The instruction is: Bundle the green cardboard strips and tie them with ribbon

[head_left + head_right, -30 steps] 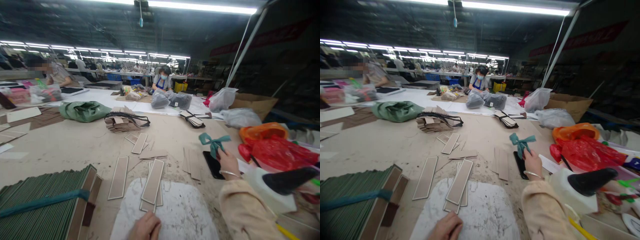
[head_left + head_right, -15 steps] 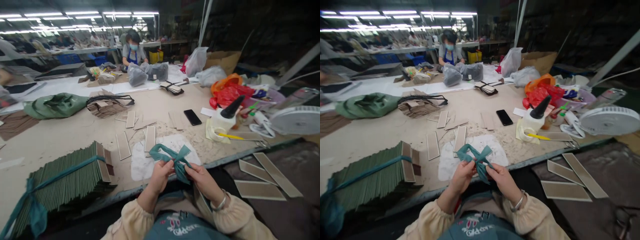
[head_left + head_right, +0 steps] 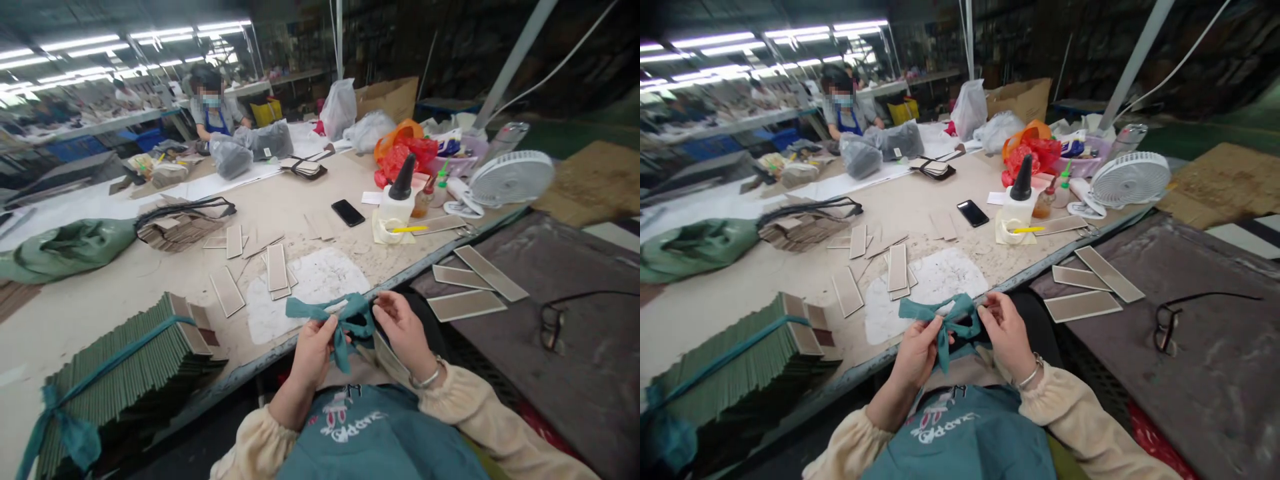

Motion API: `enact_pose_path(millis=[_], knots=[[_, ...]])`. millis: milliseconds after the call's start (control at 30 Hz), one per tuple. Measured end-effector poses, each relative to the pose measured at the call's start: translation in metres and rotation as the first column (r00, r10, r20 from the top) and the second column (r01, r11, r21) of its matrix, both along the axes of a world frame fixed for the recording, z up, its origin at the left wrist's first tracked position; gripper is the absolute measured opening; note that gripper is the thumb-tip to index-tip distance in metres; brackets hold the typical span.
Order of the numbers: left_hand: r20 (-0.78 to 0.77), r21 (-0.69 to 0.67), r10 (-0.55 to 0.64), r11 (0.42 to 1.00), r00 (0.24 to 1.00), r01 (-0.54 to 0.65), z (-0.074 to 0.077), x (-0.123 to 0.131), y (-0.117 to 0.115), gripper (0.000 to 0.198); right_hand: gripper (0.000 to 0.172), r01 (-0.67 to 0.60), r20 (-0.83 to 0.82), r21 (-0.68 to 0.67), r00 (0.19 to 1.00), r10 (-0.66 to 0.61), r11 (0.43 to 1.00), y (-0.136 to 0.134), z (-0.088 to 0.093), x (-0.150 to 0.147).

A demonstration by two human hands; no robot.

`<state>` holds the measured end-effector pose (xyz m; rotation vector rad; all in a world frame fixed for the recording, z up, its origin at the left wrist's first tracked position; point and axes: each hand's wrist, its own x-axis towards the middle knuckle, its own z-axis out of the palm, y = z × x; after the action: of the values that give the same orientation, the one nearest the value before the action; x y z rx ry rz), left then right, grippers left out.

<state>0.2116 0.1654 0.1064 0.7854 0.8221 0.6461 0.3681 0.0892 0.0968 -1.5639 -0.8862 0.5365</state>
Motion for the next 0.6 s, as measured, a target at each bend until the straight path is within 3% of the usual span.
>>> enact_pose_path(millis=[67,133,233,433,500,600], knots=[[-0.02,0.022,0.006,1.0,1.0,-0.005,-0.003,0.001,-0.004,0.034,0.03,-0.021,0.265,0.103,0.964,-0.007,0.994,-0.011,0.007,0.001],[-0.027,0.058,-0.021,0.998,0.999,0.022,-0.006,0.002,-0.008,0.033,0.023,-0.222,0.451,0.105,0.879,0.153,0.969,-0.019,0.013,0.0],[-0.079,0.145,-0.065,0.987,0.995,0.076,-0.01,0.004,-0.015,0.031,0.02,-0.408,0.52,0.039,0.788,0.33,0.912,-0.025,0.014,-0.005],[-0.266,0.285,-0.203,0.917,0.942,0.278,-0.003,0.003,-0.024,0.028,0.014,-0.264,0.501,0.033,0.839,0.213,0.964,-0.032,0.0,-0.006],[-0.395,0.47,-0.086,0.837,0.915,0.281,0.003,0.001,-0.026,0.023,0.013,-0.236,0.518,0.035,0.835,0.184,0.971,-0.037,0.0,-0.003],[-0.436,0.771,0.172,0.578,0.883,0.268,0.01,-0.003,-0.028,0.014,0.013,-0.223,0.558,0.055,0.815,0.155,0.973,-0.042,0.005,0.0]])
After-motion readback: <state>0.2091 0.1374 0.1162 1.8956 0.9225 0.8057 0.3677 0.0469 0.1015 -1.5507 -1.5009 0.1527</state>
